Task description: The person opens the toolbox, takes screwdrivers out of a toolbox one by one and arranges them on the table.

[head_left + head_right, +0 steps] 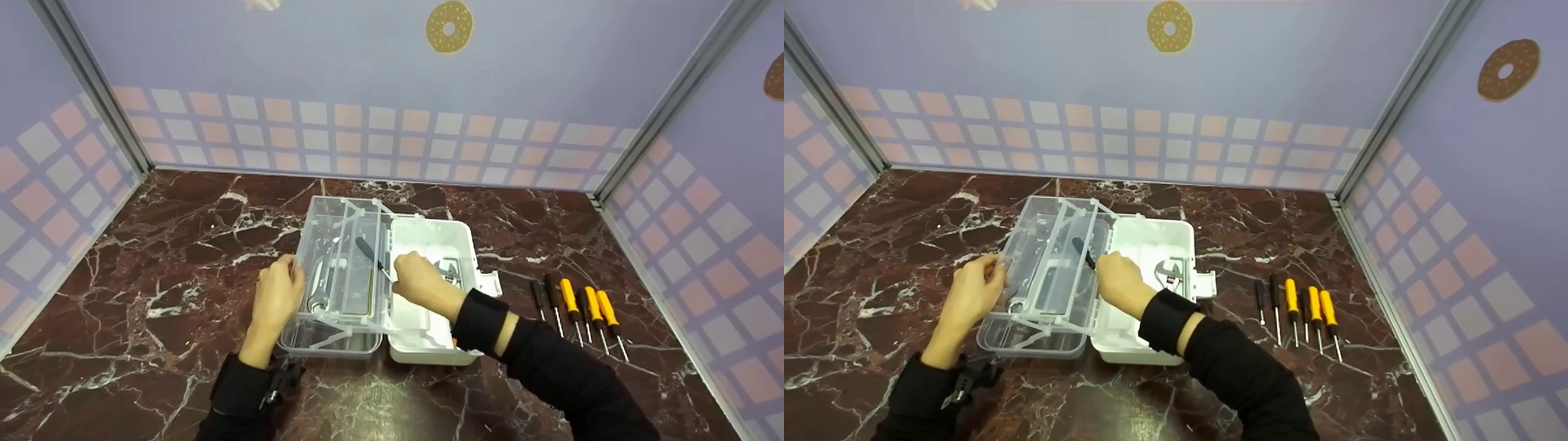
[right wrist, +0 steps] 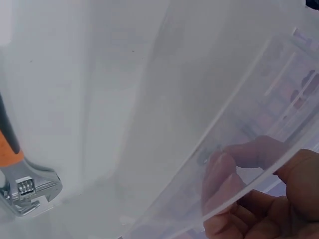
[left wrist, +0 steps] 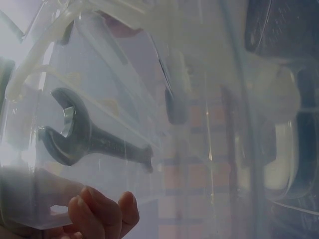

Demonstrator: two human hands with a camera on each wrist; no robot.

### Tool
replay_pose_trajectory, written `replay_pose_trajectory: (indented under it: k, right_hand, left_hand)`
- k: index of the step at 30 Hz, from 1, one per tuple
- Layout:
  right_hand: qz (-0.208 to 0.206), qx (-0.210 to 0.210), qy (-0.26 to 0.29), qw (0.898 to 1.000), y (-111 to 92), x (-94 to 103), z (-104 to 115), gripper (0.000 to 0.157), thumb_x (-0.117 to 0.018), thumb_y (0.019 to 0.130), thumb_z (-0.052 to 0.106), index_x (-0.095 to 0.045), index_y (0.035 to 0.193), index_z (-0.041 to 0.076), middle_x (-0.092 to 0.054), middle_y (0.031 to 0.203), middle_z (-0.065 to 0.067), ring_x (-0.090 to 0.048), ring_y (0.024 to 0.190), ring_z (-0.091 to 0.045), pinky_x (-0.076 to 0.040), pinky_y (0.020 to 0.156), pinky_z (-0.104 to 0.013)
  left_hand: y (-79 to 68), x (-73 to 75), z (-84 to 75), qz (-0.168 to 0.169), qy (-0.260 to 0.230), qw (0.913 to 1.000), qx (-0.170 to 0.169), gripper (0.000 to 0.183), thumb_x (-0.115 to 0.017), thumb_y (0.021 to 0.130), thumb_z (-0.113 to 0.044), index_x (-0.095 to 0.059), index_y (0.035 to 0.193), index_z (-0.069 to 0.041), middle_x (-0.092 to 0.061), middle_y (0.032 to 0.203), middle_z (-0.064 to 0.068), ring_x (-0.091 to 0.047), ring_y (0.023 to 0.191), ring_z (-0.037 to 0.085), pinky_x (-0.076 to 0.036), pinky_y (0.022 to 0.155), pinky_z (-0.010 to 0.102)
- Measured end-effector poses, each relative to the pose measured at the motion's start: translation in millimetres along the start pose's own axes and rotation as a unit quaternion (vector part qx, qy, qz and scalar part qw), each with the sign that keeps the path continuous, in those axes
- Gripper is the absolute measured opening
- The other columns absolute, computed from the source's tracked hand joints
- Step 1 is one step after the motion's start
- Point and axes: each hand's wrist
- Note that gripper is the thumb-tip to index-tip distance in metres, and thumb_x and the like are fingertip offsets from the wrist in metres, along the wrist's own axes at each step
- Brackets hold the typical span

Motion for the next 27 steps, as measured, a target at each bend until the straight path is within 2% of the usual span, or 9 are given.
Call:
replay_pose_trajectory:
  k: [5,8,15,21,27]
  right_hand:
    - [-0.009,0.002,0.004,1.0,13,1.0,-2,0.029,-0.069,0.073,0.019,-0.052,0.055,0.003,-0.057,0.057,-0.012,-0.058,0.056,-0.028,-0.048,0.054,-0.041]
    - [-0.007,0.002,0.01,1.0,23,-0.9,-4,0.031,-0.069,0.074,0.022,-0.054,0.055,0.002,-0.058,0.059,-0.013,-0.059,0.059,-0.03,-0.048,0.057,-0.041]
    - [-0.001,0.006,0.039,0.999,39,-6.8,-9,0.021,-0.068,0.075,0.017,-0.064,0.06,0.002,-0.063,0.062,-0.009,-0.061,0.062,-0.027,-0.049,0.06,-0.036]
    - [0.005,0.009,0.064,0.998,43,-8.5,-10,0.018,-0.067,0.077,0.015,-0.067,0.067,0.001,-0.064,0.064,-0.009,-0.061,0.06,-0.024,-0.049,0.058,-0.032]
    - [0.019,0.005,0.047,0.999,35,-4.9,-9,0.028,-0.067,0.073,0.012,-0.055,0.049,0.006,-0.049,0.047,0.0,-0.046,0.046,-0.016,-0.042,0.05,-0.029]
  left_hand:
    - [0.4,-0.3,0.5,-0.004,0.0,1.0,0.0,0.023,-0.046,0.086,-0.006,-0.06,0.099,0.006,-0.061,0.083,0.026,-0.059,0.077,0.043,-0.044,0.067,0.051]
    - [0.7,-0.2,0.0,-0.006,0.001,1.0,0.0,0.023,-0.046,0.085,-0.006,-0.06,0.099,0.006,-0.061,0.082,0.026,-0.059,0.076,0.042,-0.044,0.067,0.051]
    - [0.5,-1.1,-0.5,-0.011,0.002,0.9999,-0.003,0.023,-0.046,0.085,-0.005,-0.06,0.099,0.006,-0.062,0.082,0.025,-0.059,0.078,0.042,-0.044,0.067,0.051]
    - [0.5,-1.4,-0.1,-0.015,0.002,0.9999,-0.004,0.023,-0.046,0.085,-0.005,-0.06,0.099,0.006,-0.062,0.083,0.025,-0.059,0.078,0.042,-0.044,0.068,0.051]
    - [0.7,-1.2,-0.2,-0.011,0.002,0.9999,0.001,0.023,-0.046,0.085,-0.006,-0.061,0.099,0.006,-0.062,0.085,0.026,-0.058,0.079,0.043,-0.044,0.068,0.052]
Point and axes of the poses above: each hand's wrist, its own y-axis towards the middle knuckle, its own x-axis out of the back of the hand, z = x × y
